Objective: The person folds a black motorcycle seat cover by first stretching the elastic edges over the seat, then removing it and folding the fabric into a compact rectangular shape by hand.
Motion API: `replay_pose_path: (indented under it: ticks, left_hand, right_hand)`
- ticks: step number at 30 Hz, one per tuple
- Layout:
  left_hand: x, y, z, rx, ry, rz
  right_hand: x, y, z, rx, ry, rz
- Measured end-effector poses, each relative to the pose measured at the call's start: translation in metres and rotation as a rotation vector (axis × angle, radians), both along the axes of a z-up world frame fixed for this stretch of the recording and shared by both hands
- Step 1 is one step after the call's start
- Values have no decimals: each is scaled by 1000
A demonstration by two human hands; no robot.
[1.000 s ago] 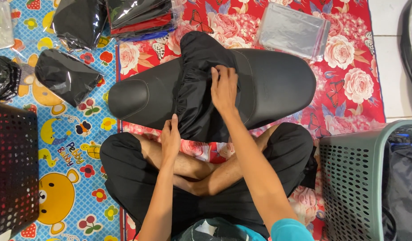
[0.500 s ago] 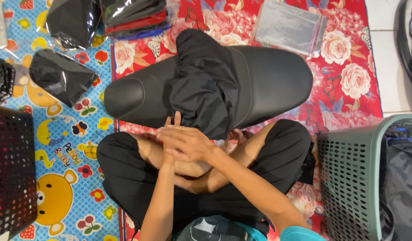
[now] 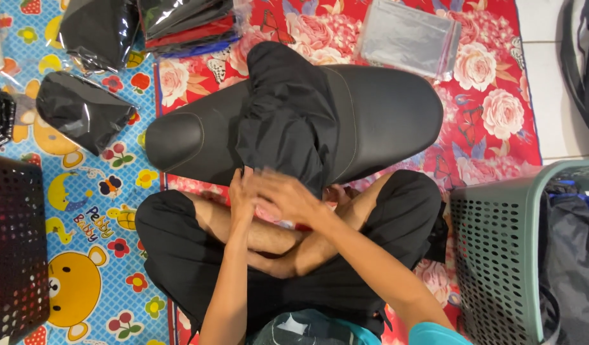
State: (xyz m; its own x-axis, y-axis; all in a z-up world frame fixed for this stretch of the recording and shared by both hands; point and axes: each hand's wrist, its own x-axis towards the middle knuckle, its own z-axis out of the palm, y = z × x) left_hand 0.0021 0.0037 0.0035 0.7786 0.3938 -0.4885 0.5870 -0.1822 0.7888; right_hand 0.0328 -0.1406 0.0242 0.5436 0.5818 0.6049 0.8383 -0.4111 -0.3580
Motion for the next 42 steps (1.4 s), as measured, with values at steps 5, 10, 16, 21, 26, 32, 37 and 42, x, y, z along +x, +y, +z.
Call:
replay_pose_path:
  ticks: [5, 10, 16, 21, 26, 32, 37, 42]
  left_hand:
    - [-8, -9, 39, -5, -103, -17]
    - [-3, -8, 48, -54, -88, -9]
    - [-10, -6, 82, -168, 45, -16]
    - [-7, 2, 16, -97, 56, -31]
    - [-15, -6, 36, -49, 68, -7]
    - [-27, 12, -17, -320, 3, 319]
    - [-39, 6, 74, -531, -109, 622]
    - [-45, 17, 140, -672, -248, 538]
  right_hand:
    - [5, 9, 32, 265, -78, 42]
    - [10, 7, 0, 300, 65, 101]
    - [25, -16, 22, 106, 138, -459]
    - [34, -9, 26, -210, 102, -314]
    - [72, 13, 20, -292, 90, -341]
    - [78, 22, -4, -436, 378, -158]
    - [61, 21, 5, -453, 546, -126]
    - [52, 28, 17, -402, 670, -110]
